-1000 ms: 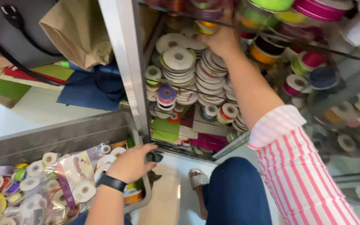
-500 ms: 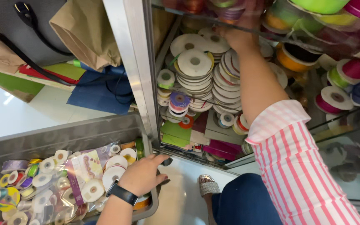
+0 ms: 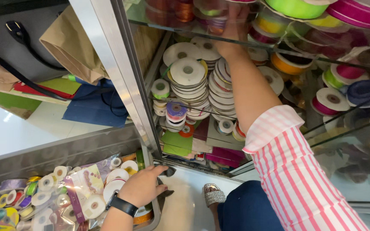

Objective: The person sits on the floor and organizes spools of ribbon by taking them from a glass cabinet and placing them into a plastic bin. The person handles the ribbons by hand, sorting them into stacks within the bin.

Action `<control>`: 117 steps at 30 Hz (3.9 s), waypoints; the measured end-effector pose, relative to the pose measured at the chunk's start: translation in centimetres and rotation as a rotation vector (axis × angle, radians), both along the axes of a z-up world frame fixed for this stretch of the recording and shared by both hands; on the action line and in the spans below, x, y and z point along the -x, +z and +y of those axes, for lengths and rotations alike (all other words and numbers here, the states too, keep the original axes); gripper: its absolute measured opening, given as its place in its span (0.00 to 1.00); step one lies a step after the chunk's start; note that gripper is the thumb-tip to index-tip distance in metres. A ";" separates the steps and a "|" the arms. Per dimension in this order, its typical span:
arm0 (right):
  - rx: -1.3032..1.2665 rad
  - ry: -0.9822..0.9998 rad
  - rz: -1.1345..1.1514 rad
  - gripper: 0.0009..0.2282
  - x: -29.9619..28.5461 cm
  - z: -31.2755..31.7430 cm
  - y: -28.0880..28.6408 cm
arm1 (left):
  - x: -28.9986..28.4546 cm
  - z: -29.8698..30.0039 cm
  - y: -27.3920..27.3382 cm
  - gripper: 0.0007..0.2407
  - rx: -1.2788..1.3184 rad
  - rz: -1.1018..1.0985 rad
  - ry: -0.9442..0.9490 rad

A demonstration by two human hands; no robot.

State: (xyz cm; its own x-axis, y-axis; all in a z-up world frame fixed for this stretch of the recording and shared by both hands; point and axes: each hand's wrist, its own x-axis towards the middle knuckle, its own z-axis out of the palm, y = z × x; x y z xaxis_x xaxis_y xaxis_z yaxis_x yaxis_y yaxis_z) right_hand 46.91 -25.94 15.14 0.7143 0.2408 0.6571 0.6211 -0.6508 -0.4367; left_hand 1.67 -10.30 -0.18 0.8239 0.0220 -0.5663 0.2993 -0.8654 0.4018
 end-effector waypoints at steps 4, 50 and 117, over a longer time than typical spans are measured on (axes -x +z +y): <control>-0.051 0.080 -0.045 0.46 0.9 -0.7 0.3 | 0.1 -0.1 1.8 0.28 0.005 -0.061 -0.015; -0.107 0.721 -0.028 0.35 34.2 -8.0 -1.1 | 1.4 -5.5 10.3 0.54 1.906 -0.753 0.355; 0.013 0.869 0.876 0.54 41.9 3.0 -21.1 | 5.0 6.5 2.6 0.40 0.048 -0.003 0.594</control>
State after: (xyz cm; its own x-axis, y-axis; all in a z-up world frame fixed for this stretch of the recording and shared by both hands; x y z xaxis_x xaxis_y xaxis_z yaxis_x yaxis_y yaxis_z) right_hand 5.02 -22.92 -5.92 0.5124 0.8582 0.0315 0.3504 -0.1755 -0.9200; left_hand -3.37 -3.76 2.39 0.6800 0.4540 -0.5758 0.7254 -0.5310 0.4380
